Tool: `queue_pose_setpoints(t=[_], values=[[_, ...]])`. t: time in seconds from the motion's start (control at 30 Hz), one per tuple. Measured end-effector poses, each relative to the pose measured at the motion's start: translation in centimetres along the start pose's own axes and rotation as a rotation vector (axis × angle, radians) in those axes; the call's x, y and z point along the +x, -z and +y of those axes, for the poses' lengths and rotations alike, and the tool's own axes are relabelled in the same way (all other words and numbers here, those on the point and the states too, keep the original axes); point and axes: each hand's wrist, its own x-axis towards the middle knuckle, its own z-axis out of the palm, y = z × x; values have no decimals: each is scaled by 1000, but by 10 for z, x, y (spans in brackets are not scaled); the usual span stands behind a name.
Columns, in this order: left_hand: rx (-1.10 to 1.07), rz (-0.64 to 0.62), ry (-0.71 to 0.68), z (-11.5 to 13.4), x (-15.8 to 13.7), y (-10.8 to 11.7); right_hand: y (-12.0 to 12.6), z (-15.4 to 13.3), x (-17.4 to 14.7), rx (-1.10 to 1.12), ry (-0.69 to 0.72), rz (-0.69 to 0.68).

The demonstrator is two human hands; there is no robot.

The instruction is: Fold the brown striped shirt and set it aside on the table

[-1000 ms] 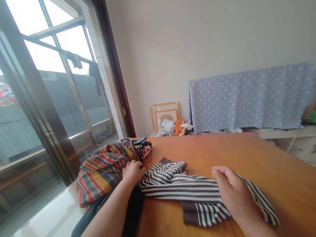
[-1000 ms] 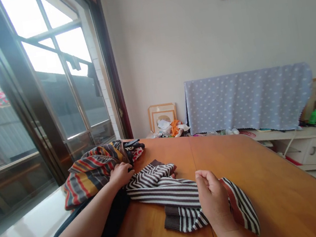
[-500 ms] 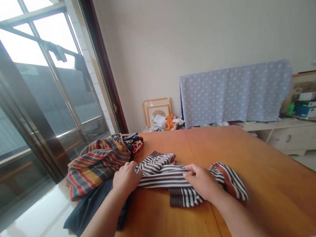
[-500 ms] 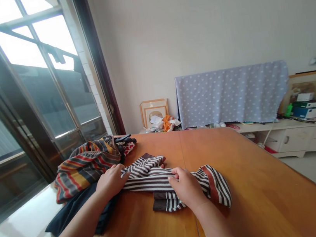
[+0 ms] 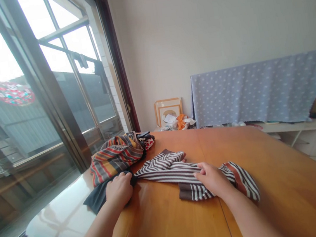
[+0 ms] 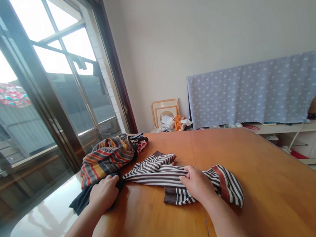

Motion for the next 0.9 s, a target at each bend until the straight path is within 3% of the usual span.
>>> queue_pose_setpoints(t=[0.13, 0.2, 0.27, 0.33, 0.4, 0.7, 0.9], values=[[-99, 114, 262, -26, 14, -6, 2, 2, 0, -9, -31, 0], [-291, 102, 379, -33, 20, -7, 3, 1, 0, -8, -37, -1], [-624, 139, 434, -34, 26, -4, 3, 1, 0, -2, -34, -4], [-966, 224, 447, -32, 34, 5, 3, 0, 0, 5, -31, -4], [-1178, 285, 452, -31, 46, 22, 3, 1, 0, 10, -28, 1], [-1494, 428, 398, -52, 140, 132, -9, 14, 7, 73, 5, 19], [-1593, 571, 251, -52, 192, 169, -12, 14, 7, 53, -5, 18]])
